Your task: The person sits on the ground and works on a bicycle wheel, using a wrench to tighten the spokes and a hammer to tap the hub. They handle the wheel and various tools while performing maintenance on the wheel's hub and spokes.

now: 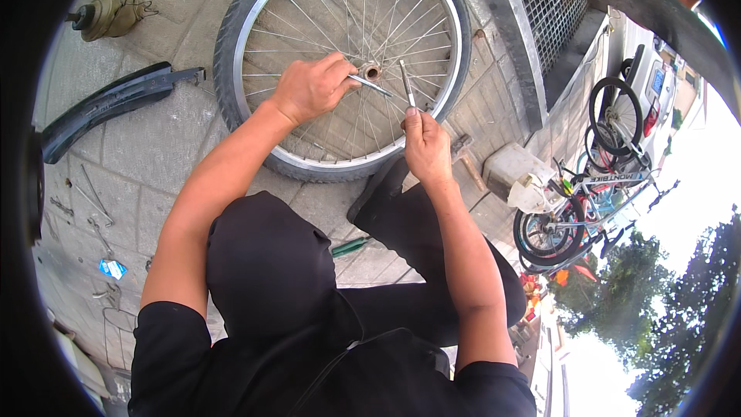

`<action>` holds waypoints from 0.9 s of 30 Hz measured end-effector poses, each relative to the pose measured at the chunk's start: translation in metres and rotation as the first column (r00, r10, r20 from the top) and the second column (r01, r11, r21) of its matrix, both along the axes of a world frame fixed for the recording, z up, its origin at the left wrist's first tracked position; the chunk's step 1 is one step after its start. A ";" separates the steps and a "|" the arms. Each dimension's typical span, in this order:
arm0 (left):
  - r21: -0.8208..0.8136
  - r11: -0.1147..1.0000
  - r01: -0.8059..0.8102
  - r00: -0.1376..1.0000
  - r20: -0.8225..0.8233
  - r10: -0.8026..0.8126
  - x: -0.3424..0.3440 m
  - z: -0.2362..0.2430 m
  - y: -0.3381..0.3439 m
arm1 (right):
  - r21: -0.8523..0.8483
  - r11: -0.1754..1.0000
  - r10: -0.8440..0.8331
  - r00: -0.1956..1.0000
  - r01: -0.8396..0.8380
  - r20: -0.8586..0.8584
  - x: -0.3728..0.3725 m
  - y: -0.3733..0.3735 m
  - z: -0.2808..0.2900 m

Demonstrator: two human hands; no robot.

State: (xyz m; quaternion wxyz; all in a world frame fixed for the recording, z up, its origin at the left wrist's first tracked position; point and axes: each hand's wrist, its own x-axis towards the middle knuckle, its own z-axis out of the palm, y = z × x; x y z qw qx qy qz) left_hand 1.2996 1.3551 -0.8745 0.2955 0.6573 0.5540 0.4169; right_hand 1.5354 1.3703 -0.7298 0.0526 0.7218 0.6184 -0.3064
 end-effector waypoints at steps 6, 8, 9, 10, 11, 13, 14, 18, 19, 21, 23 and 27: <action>0.030 1.000 -0.003 0.999 -0.038 0.004 -0.004 0.013 -0.003 | 0.095 0.991 -0.101 0.994 0.097 0.044 0.013 -0.029 -0.022; 0.012 1.000 -0.021 0.999 -0.030 0.021 -0.001 0.017 -0.011 | -0.071 0.936 -0.351 0.924 0.344 -0.150 0.000 -0.062 -0.024; -0.002 0.999 -0.034 0.999 -0.028 0.034 0.001 0.017 -0.014 | -0.094 0.921 -0.388 0.900 0.377 -0.196 -0.011 -0.082 -0.025; 0.002 0.999 -0.048 0.999 -0.013 0.048 0.007 0.017 -0.013 | -0.092 0.950 -0.311 0.934 0.299 -0.174 -0.006 -0.101 -0.037; 0.002 0.998 -0.065 0.998 -0.003 0.065 0.011 0.017 -0.012 | -0.117 0.960 -0.267 0.957 0.254 -0.112 -0.018 -0.112 -0.036; -0.005 0.995 -0.102 0.994 0.039 0.102 0.016 0.019 -0.013 | -0.085 0.987 -0.143 0.983 0.134 -0.115 -0.033 -0.130 -0.038; -0.013 0.992 -0.123 0.990 0.070 0.123 0.017 0.023 -0.015 | -0.091 0.990 -0.120 0.986 0.110 -0.115 -0.037 -0.136 -0.038; -0.207 0.959 -0.195 0.950 0.201 0.237 0.023 0.037 -0.041 | -0.053 0.997 0.056 0.998 -0.057 -0.025 -0.011 -0.147 -0.037; -0.266 0.947 -0.181 0.951 0.198 0.238 0.026 0.043 -0.049 | -0.014 0.995 0.101 0.995 -0.101 -0.009 -0.002 -0.148 -0.031; -0.257 0.945 -0.204 0.959 0.143 0.246 0.029 0.054 -0.065 | 0.030 0.984 0.176 0.981 -0.178 0.079 0.013 -0.143 -0.020; -0.258 0.948 -0.186 0.972 0.089 0.216 0.030 0.073 -0.075 | 0.063 0.981 0.172 0.971 -0.185 0.168 0.030 -0.129 -0.015; -0.190 0.973 -0.132 0.991 0.009 0.136 -0.004 0.123 -0.075 | 0.248 0.956 0.112 0.977 -0.155 0.179 0.071 -0.086 -0.011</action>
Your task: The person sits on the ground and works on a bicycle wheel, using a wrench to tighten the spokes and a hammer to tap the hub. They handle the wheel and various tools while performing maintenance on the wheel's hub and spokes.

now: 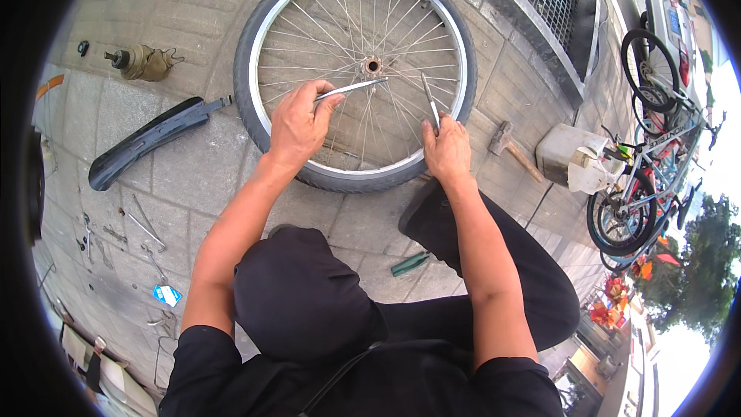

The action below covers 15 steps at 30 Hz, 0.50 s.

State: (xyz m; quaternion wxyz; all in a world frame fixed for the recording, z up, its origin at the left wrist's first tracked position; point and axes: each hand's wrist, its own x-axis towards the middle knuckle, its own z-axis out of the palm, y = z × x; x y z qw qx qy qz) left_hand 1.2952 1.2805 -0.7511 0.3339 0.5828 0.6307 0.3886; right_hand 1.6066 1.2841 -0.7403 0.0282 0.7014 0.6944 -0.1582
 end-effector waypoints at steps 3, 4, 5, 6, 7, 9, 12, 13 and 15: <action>0.292 0.956 0.034 0.991 -0.134 0.006 -0.035 -0.005 0.012 | 0.014 0.992 -0.126 0.990 0.127 -0.065 -0.002 0.017 0.015; 0.281 0.956 0.088 0.981 -0.189 -0.035 -0.047 -0.008 0.014 | 0.028 0.987 -0.153 0.985 0.155 -0.082 -0.005 0.015 0.016; 0.278 0.954 0.112 0.972 -0.232 -0.046 -0.053 -0.015 0.015 | 0.042 0.983 -0.176 0.980 0.180 -0.097 -0.006 0.015 0.015; 0.274 0.952 0.136 0.960 -0.275 -0.058 -0.056 -0.024 0.014 | 0.069 0.982 -0.165 0.978 0.175 -0.125 -0.006 0.013 0.010; 0.269 0.949 0.162 0.946 -0.316 -0.072 -0.056 -0.032 0.014 | 0.058 0.980 -0.181 0.974 0.191 -0.136 -0.006 0.011 0.003; 0.159 0.965 0.207 0.958 -0.235 -0.167 -0.051 -0.044 0.006 | 0.036 0.974 -0.213 0.964 0.222 -0.159 -0.010 0.008 -0.011; -0.040 0.977 0.208 0.977 -0.035 -0.210 -0.024 -0.053 -0.013 | 0.006 0.980 -0.194 0.967 0.198 -0.163 -0.008 0.012 -0.024; -0.023 0.982 0.190 0.982 -0.019 -0.190 -0.017 -0.058 -0.022 | 0.008 0.984 -0.176 0.971 0.180 -0.163 -0.006 0.015 -0.031; 0.011 0.988 0.152 0.988 0.018 -0.152 -0.006 -0.068 -0.037 | 0.014 0.989 -0.142 0.984 0.145 -0.111 -0.002 0.031 -0.032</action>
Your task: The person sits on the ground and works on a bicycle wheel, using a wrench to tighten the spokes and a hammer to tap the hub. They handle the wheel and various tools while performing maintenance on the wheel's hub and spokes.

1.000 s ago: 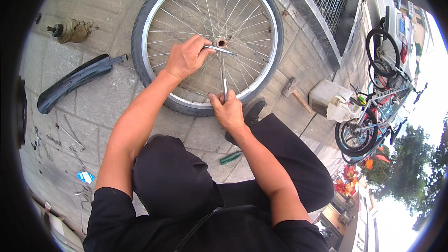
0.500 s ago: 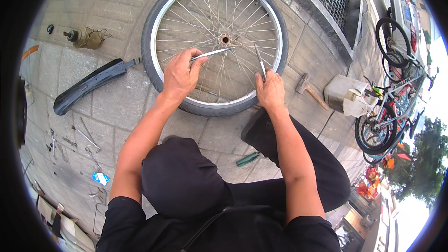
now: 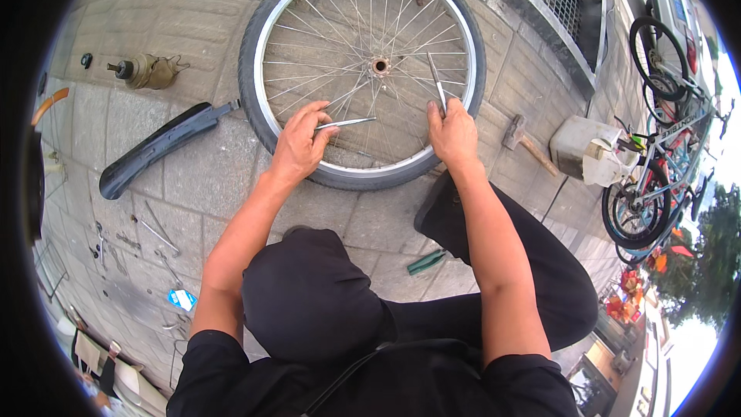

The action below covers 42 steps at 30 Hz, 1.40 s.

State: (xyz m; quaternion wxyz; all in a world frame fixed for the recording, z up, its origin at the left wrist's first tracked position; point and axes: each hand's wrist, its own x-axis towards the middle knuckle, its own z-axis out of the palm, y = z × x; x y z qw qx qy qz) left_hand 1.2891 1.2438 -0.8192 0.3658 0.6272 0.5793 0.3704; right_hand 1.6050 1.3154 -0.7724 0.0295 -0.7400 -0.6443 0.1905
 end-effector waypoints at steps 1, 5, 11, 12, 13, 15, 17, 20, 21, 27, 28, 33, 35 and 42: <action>0.014 1.000 -0.015 1.000 0.018 0.015 0.002 0.001 -0.001 | -0.002 1.000 0.011 1.000 -0.011 0.029 0.001 0.008 0.003; -0.007 0.997 -0.076 0.994 0.076 0.077 -0.010 0.018 0.004 | -0.129 0.990 0.074 0.992 -0.061 0.103 -0.017 0.037 0.033; 0.097 0.994 -0.042 0.999 -0.010 0.043 -0.039 0.012 0.032 | -0.057 0.998 0.006 0.986 0.003 0.169 -0.058 0.057 0.018; 0.134 0.991 -0.019 0.998 -0.058 0.027 -0.041 0.012 0.046 | -0.039 0.998 -0.042 0.992 0.048 0.123 -0.062 0.059 0.013; 0.167 0.986 0.005 0.994 -0.111 0.014 -0.044 0.013 0.061 | -0.025 0.996 -0.088 0.994 0.090 0.072 -0.069 0.061 0.011; 0.251 0.964 0.086 0.985 -0.168 -0.044 -0.044 0.011 0.098 | -0.024 0.987 -0.157 0.987 0.157 -0.030 -0.073 0.063 0.012; 0.291 0.944 0.159 0.973 -0.211 -0.098 -0.038 0.010 0.130 | -0.066 0.978 -0.206 0.970 0.198 -0.133 -0.072 0.058 0.023; 0.303 0.916 0.262 0.946 -0.266 -0.183 -0.026 0.015 0.169 | -0.087 0.962 -0.275 0.905 0.260 -0.326 -0.065 0.052 0.036; 0.291 0.914 0.283 0.944 -0.254 -0.212 -0.022 0.016 0.179 | -0.097 0.959 -0.284 0.895 0.267 -0.344 -0.062 0.052 0.038; 0.304 0.909 0.285 0.944 -0.254 -0.210 0.005 0.008 0.226 | -0.165 0.948 -0.315 0.863 0.271 -0.394 -0.048 0.077 0.034; 0.303 0.910 0.284 0.945 -0.250 -0.212 0.011 0.008 0.230 | -0.169 0.948 -0.316 0.863 0.270 -0.393 -0.044 0.079 0.035; 0.342 0.908 0.242 0.952 -0.263 -0.155 0.032 0.009 0.246 | -0.287 0.925 -0.346 0.862 0.248 -0.370 -0.040 0.094 0.052; 0.345 0.907 0.242 0.951 -0.269 -0.152 0.036 0.009 0.251 | -0.336 0.918 -0.330 0.876 0.211 -0.352 -0.043 0.095 0.060; 0.329 0.917 0.226 0.947 -0.295 -0.128 0.040 0.006 0.262 | -0.421 0.882 -0.372 0.862 0.212 -0.345 -0.068 0.094 0.063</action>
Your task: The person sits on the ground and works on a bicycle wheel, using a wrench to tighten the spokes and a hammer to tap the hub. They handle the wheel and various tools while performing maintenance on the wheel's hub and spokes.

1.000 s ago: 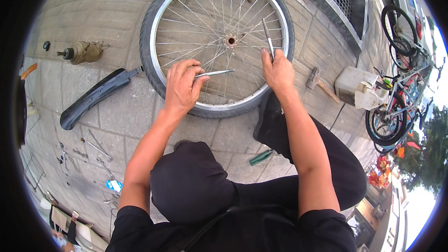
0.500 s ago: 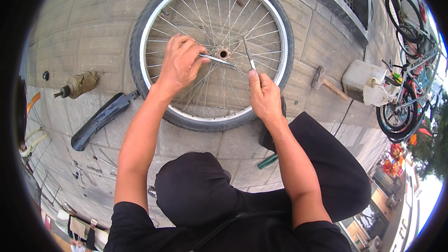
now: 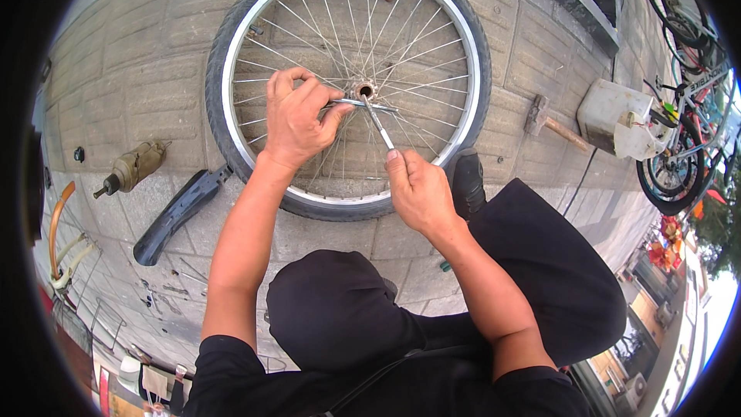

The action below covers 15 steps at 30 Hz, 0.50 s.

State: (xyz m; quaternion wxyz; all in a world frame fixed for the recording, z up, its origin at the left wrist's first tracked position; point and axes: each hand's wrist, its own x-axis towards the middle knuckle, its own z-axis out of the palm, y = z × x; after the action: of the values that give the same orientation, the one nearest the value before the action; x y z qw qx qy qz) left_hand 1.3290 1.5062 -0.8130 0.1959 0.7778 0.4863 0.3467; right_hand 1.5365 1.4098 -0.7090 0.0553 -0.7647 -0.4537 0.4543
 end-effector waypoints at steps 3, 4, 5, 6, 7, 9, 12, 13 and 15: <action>0.005 1.000 -0.003 1.000 0.008 0.003 -0.003 -0.004 0.003 | 0.026 0.999 -0.029 1.000 0.028 0.013 -0.007 -0.004 -0.005; -0.011 1.000 -0.005 1.000 0.011 0.005 -0.004 -0.005 0.003 | 0.022 0.999 -0.032 0.999 0.031 0.013 -0.009 -0.004 -0.005; -0.026 1.000 -0.008 1.000 0.014 0.008 -0.004 -0.006 0.003 | 0.018 0.999 -0.035 0.999 0.035 0.014 -0.010 -0.004 -0.006; -0.041 0.999 -0.011 1.000 0.017 0.012 -0.005 -0.007 0.003 | 0.015 0.999 -0.038 0.999 0.037 0.014 -0.012 -0.004 -0.006; -0.069 0.998 -0.010 1.000 0.020 0.011 -0.007 -0.006 0.003 | 0.014 0.999 -0.048 0.999 0.048 0.014 -0.015 -0.003 -0.006; -0.123 0.992 -0.008 1.000 0.026 0.011 -0.010 -0.004 0.004 | 0.013 0.998 -0.069 0.998 0.069 0.014 -0.019 -0.001 -0.005; -0.172 0.985 -0.004 1.000 0.016 0.007 -0.014 -0.002 0.003 | 0.001 0.994 -0.108 0.993 0.108 -0.038 -0.024 -0.002 -0.005; -0.178 0.984 -0.005 1.000 0.006 0.006 -0.015 -0.001 0.002 | -0.020 0.993 -0.118 0.992 0.117 -0.043 -0.026 -0.001 -0.005; -0.189 0.982 -0.005 1.000 -0.014 0.003 -0.016 0.000 0.002 | -0.062 0.989 -0.139 0.989 0.136 -0.051 -0.032 0.005 -0.001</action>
State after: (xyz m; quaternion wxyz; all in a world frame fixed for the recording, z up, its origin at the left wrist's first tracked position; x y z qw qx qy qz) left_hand 1.3126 1.5077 -0.8127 0.2651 0.7570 0.5198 0.2941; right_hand 1.5047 1.4152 -0.7104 0.0765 -0.7827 -0.3846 0.4834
